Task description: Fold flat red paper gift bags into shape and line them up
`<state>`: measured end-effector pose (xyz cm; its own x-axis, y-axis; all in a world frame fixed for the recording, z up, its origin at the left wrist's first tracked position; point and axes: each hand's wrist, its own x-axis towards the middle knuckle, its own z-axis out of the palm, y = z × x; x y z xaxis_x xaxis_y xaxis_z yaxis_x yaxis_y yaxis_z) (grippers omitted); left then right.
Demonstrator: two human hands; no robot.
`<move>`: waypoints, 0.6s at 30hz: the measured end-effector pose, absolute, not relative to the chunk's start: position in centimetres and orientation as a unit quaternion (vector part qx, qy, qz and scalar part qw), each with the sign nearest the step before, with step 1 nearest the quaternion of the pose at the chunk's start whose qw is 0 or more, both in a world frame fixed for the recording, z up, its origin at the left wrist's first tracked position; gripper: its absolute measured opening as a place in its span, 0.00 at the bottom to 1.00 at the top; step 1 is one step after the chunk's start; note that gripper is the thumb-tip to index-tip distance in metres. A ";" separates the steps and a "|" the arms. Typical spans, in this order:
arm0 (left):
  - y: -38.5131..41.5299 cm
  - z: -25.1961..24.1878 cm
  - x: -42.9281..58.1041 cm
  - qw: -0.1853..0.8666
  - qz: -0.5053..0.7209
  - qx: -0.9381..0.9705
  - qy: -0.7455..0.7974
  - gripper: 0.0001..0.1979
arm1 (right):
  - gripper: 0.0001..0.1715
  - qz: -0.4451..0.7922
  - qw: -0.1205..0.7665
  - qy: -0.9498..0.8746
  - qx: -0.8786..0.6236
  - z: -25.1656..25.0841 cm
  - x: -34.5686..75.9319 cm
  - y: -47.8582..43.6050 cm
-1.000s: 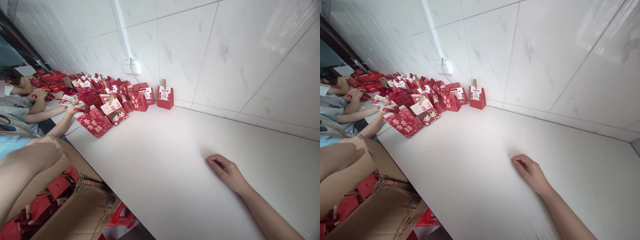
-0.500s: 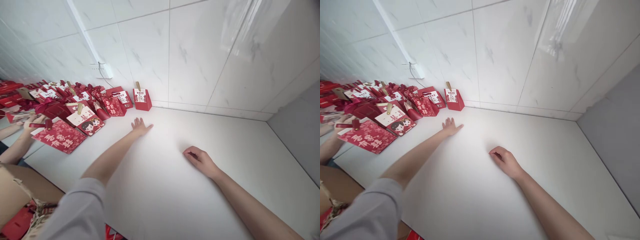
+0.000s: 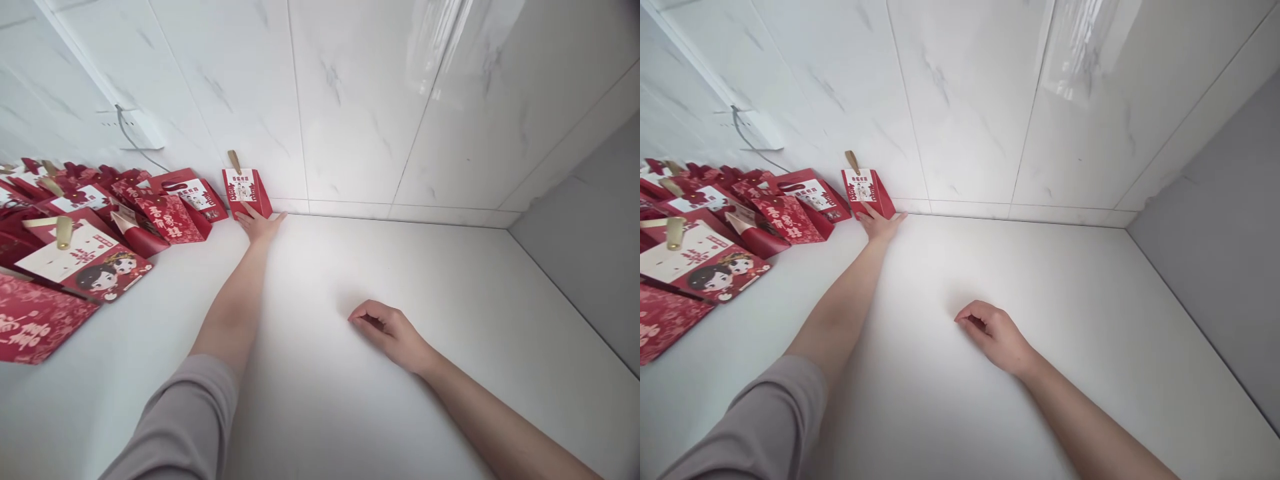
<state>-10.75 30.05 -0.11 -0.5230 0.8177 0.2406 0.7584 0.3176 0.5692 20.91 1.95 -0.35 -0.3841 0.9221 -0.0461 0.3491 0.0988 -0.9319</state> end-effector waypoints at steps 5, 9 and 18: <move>32.0 0.5 -11.7 0.046 0.431 0.424 0.795 0.62 | 0.13 0.498 0.302 -0.666 -0.466 -0.2 21.0 2.0; 32.2 1.6 -12.7 0.072 0.485 0.447 0.748 0.47 | 0.13 0.514 0.312 -0.652 -0.462 0.0 21.1 2.1; 29.4 1.3 -12.4 0.064 0.479 0.478 0.733 0.43 | 0.18 0.545 0.347 -0.595 -0.478 -0.2 21.5 3.2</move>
<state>-12.39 29.41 1.25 -0.5342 0.7626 0.3648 0.6409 0.0840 0.7630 21.47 3.17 -0.23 -0.3024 0.9471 -0.1077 0.1904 -0.0507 -0.9804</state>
